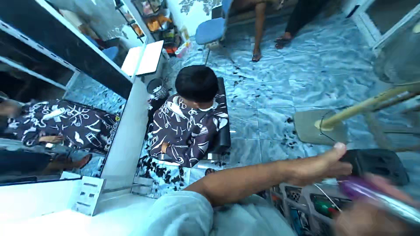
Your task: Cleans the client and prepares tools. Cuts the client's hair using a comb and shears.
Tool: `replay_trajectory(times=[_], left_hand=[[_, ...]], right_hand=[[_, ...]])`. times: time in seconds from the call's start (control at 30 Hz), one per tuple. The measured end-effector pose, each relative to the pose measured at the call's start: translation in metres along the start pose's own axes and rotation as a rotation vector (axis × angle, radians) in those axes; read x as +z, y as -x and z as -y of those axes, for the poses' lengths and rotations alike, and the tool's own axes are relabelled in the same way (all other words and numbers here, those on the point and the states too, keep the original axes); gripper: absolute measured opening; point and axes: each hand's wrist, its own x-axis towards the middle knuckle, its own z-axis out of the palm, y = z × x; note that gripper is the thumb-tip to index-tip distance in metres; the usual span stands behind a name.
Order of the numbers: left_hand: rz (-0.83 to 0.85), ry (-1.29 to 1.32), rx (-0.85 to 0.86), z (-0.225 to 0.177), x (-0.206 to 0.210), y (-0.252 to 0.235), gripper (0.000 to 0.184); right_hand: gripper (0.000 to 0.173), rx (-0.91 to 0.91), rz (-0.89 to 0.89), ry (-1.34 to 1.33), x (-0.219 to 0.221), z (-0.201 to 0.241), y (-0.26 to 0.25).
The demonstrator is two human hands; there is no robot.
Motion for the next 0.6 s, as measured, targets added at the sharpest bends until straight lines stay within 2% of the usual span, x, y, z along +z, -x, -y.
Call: replay_trajectory(times=[0.03, 0.07, 0.1, 0.13, 0.17, 0.23, 0.27, 0.3, 0.37, 0.43, 0.47, 0.5, 0.53, 0.6], left_hand=[[-0.096, -0.084, 0.018, 0.002, -0.013, 0.021, 0.076], [-0.22, -0.276, 0.032, 0.003, -0.036, 0.04, 0.063], [-0.36, -0.537, 0.045, -0.004, -0.067, 0.061, 0.054], [-0.505, -0.805, 0.076, -0.018, -0.101, 0.083, 0.056], [-0.642, -1.04, 0.122, -0.038, -0.136, 0.103, 0.057], [-0.861, -1.404, 0.174, -0.09, -0.207, 0.135, 0.058], [-0.889, -1.538, 0.093, -0.118, -0.241, 0.147, 0.062], [-0.864, -1.625, -0.034, -0.141, -0.272, 0.152, 0.069], [-0.713, -1.696, -0.282, -0.166, -0.322, 0.153, 0.078], [-0.56, -1.691, -0.335, -0.179, -0.35, 0.151, 0.079], [-0.508, -1.68, -0.312, -0.184, -0.36, 0.15, 0.077], [-0.468, -1.666, -0.288, -0.187, -0.366, 0.151, 0.076], [-0.439, -1.648, -0.271, -0.188, -0.371, 0.152, 0.075], [-0.431, -1.596, -0.261, -0.194, -0.382, 0.157, 0.074]], right_hand=[[0.053, 0.181, 0.114, 0.023, 0.035, -0.022, 0.01], [0.051, 0.311, 0.148, 0.001, 0.064, -0.044, 0.015], [0.051, 0.39, 0.212, 0.004, 0.087, -0.061, 0.016], [0.054, 0.435, 0.326, 0.067, 0.11, -0.071, 0.019], [0.058, 0.457, 0.487, 0.168, 0.134, -0.077, 0.027], [0.047, 0.371, 0.807, 0.322, 0.197, -0.089, 0.045], [0.042, 0.289, 0.92, 0.359, 0.237, -0.09, 0.054], [0.041, 0.236, 0.99, 0.381, 0.28, -0.085, 0.061], [0.039, 0.231, 0.956, 0.375, 0.366, -0.075, 0.076], [0.042, 0.352, 0.903, 0.365, 0.438, -0.079, 0.084], [0.046, 0.454, 0.966, 0.359, 0.463, -0.083, 0.086], [0.05, 0.527, 1.001, 0.341, 0.475, -0.085, 0.09], [0.051, 0.554, 0.94, 0.29, 0.476, -0.084, 0.095], [0.049, 0.589, 0.667, 0.108, 0.464, -0.08, 0.1]])
